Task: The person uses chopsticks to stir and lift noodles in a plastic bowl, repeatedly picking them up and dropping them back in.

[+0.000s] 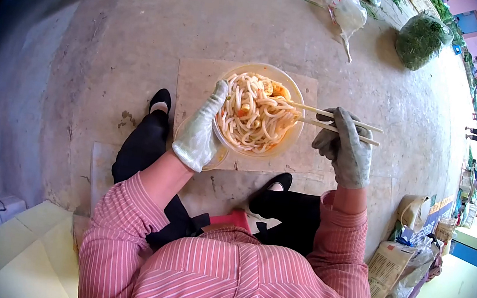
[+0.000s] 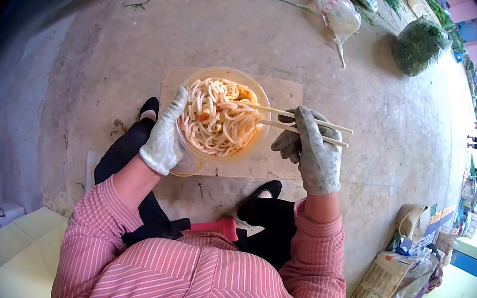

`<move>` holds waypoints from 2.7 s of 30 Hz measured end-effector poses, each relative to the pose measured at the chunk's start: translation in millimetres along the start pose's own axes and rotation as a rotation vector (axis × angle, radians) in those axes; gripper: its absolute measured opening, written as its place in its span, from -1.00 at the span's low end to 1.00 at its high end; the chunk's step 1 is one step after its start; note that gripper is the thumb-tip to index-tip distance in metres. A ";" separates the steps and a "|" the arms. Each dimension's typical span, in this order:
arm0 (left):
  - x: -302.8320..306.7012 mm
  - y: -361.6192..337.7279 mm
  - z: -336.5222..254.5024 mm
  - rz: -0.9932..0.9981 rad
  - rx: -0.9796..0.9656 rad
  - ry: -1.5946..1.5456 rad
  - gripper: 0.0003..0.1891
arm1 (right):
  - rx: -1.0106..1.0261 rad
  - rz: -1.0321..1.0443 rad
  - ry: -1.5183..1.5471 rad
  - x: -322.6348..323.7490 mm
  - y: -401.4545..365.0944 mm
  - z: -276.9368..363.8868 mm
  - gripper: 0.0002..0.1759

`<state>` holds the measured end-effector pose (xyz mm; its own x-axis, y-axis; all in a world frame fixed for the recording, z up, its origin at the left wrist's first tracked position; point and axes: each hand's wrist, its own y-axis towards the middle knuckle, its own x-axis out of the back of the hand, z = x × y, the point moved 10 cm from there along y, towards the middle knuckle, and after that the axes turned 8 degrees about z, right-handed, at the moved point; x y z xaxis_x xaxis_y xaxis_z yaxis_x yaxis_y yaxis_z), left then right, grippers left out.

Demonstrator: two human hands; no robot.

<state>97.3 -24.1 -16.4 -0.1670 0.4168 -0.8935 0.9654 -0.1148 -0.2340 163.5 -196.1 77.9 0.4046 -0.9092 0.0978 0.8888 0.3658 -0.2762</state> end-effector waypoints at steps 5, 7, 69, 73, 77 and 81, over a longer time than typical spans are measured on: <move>4.4 -3.1 1.0 -0.042 0.017 0.008 -0.42 | 0.030 -0.020 -0.081 -5.2 -12.9 19.3 -0.63; 4.8 -3.3 2.4 -0.045 0.025 0.001 -0.42 | 0.047 -0.007 -0.086 -7.5 -18.0 26.5 -0.63; 10.6 -16.8 -31.5 -0.059 -0.112 -0.065 -0.46 | 0.122 -0.065 -0.110 -17.9 -41.9 62.5 -0.76; 7.8 -18.4 -33.2 -0.086 -0.119 -0.013 -0.44 | 0.148 -0.013 -0.073 -17.7 -25.8 43.1 -0.73; 0.9 -18.8 -35.4 -0.057 -0.121 0.024 -0.42 | 0.131 -0.025 -0.010 -12.7 -13.8 28.9 -0.71; 2.3 -19.7 -33.4 -0.075 -0.099 0.054 -0.39 | 0.088 -0.013 0.031 -6.0 -0.9 11.5 -0.68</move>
<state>84.6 9.2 -1.0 -0.2306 0.4695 -0.8523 0.9662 0.0071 -0.2576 162.8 -188.7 88.5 0.3875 -0.9192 0.0709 0.9098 0.3689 -0.1903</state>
